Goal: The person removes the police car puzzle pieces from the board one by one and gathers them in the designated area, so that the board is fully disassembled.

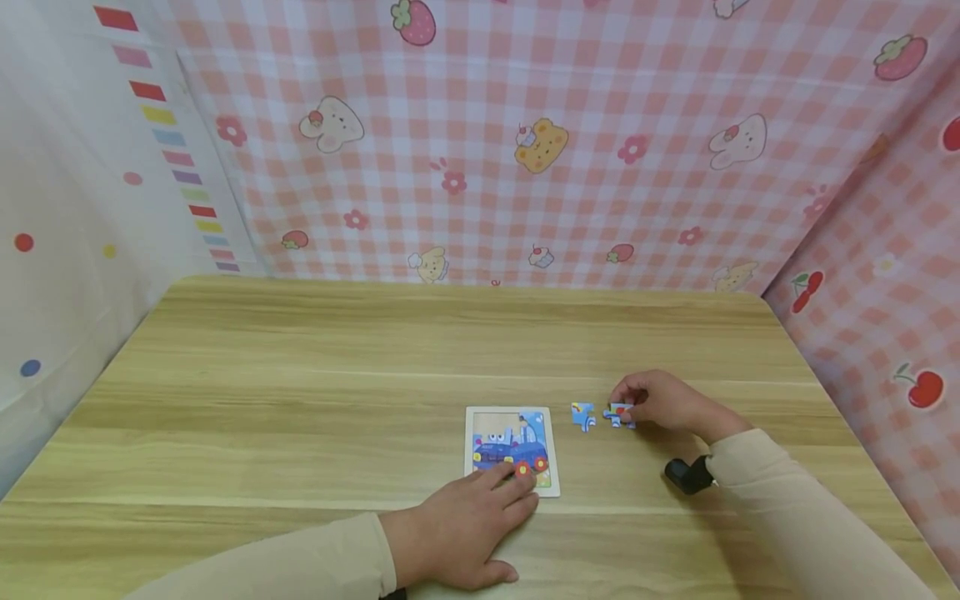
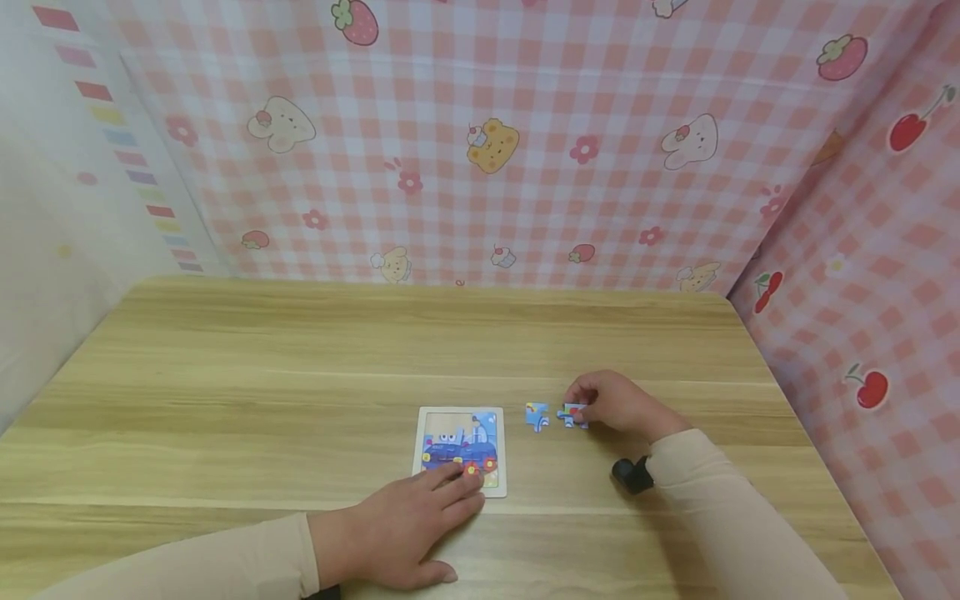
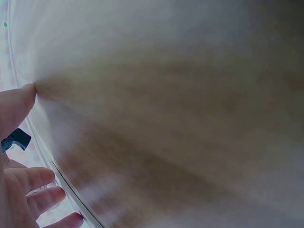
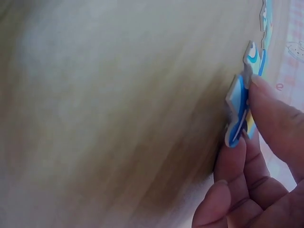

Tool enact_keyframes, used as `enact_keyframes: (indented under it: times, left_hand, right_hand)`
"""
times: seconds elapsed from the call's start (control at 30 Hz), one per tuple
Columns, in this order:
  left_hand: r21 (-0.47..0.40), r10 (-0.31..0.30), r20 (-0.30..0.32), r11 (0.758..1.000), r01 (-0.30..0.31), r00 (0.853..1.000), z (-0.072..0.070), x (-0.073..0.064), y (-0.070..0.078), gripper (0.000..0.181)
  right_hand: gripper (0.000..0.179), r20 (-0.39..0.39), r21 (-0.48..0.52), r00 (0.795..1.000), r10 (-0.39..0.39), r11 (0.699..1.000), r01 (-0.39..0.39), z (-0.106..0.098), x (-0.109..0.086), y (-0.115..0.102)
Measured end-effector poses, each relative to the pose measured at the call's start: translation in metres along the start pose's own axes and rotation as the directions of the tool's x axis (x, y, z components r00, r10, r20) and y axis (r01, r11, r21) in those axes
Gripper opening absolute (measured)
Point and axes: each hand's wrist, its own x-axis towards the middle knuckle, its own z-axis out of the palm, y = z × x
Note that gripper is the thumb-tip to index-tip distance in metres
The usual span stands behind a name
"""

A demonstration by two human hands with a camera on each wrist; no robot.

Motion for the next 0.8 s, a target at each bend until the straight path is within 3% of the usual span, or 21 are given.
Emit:
enact_keyframes:
  times: [0.63, 0.8]
  left_hand:
    - [-0.003, 0.007, -0.001, 1.0, -0.007, 1.0, 0.0, 0.0, 0.0, 0.071]
    - [-0.001, 0.008, 0.0, 1.0, -0.008, 1.0, 0.0, 0.0, 0.0, 0.072]
  right_hand:
    - [0.01, 0.005, -0.042, 1.0, -0.018, 0.999, 0.018, 0.002, -0.001, -0.007]
    - [0.014, -0.035, -0.105, 0.999, -0.025, 0.994, 0.021, 0.001, -0.002, -0.011]
